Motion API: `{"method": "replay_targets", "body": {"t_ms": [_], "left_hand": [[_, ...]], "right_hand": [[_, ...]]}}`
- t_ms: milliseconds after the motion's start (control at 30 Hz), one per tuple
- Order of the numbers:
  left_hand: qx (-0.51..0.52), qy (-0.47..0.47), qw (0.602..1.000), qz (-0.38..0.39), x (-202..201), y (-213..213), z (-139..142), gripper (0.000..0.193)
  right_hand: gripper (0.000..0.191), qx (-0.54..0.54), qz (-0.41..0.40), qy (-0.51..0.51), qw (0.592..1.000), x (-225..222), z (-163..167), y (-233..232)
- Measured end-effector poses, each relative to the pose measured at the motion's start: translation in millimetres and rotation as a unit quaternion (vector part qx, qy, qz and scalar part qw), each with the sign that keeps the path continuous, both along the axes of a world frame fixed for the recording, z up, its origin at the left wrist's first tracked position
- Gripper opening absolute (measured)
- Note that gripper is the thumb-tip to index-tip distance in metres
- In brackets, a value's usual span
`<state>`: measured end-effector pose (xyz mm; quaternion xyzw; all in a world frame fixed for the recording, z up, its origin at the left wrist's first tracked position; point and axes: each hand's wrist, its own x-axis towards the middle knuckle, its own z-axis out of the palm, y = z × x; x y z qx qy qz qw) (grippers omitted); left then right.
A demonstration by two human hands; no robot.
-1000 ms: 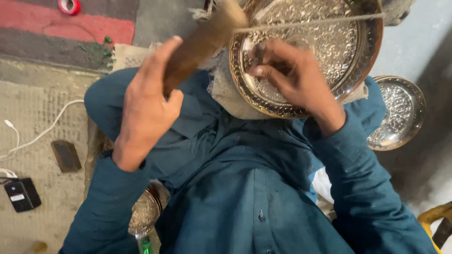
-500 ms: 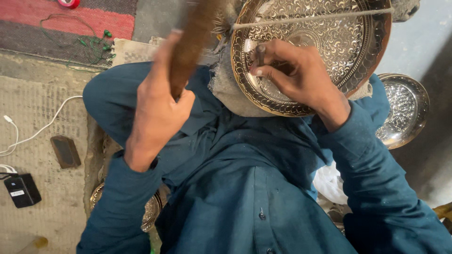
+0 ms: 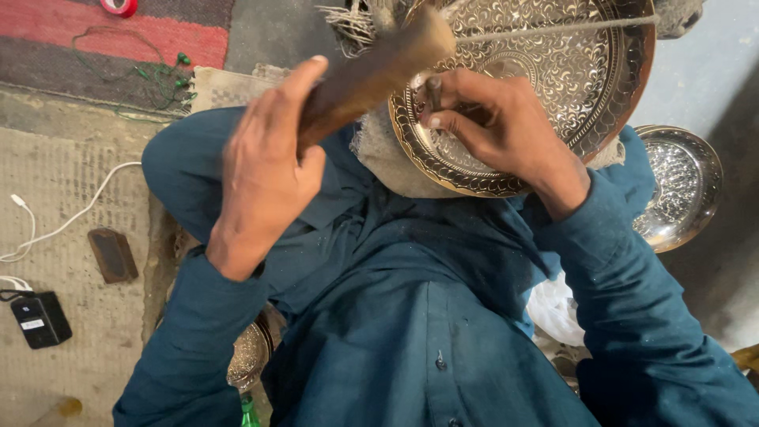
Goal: The person sits cross-legged on the floor with an ornate brass plate resting on a cloth pad on their lap. They hold a small chisel against the plate's engraved surface with one hand and strike it with a wooden mallet in the other hand, repositioning the chisel repeatedly to work the pattern, briefly adjusting a string across the plate before resuming hammering.
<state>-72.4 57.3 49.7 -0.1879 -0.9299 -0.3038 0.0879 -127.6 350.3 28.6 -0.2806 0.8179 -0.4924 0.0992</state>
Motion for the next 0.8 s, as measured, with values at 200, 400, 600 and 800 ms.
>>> {"method": "replay_targets", "body": {"t_ms": [200,400,600,800], "left_hand": [[0.0,0.006,1.0,0.009,0.3,0.5,-3.3,0.075],[-0.01,0.014,1.0,0.02,-0.7,1.7,-4.6,0.078],[0.023,0.011,0.999,0.029,-1.7,4.0,-3.0,0.078],[-0.094,-0.018,0.994,0.059,-1.7,4.0,-10.5,0.079]], "right_hand": [[0.018,0.004,0.01,0.037,0.999,-0.1,0.7,0.9],[0.014,0.013,0.022,0.05,0.998,-3.2,1.2,2.2],[0.016,-0.004,0.032,0.036,0.999,-3.0,2.3,2.0],[0.014,0.035,0.033,-0.006,0.999,-8.9,1.3,0.8]]}}
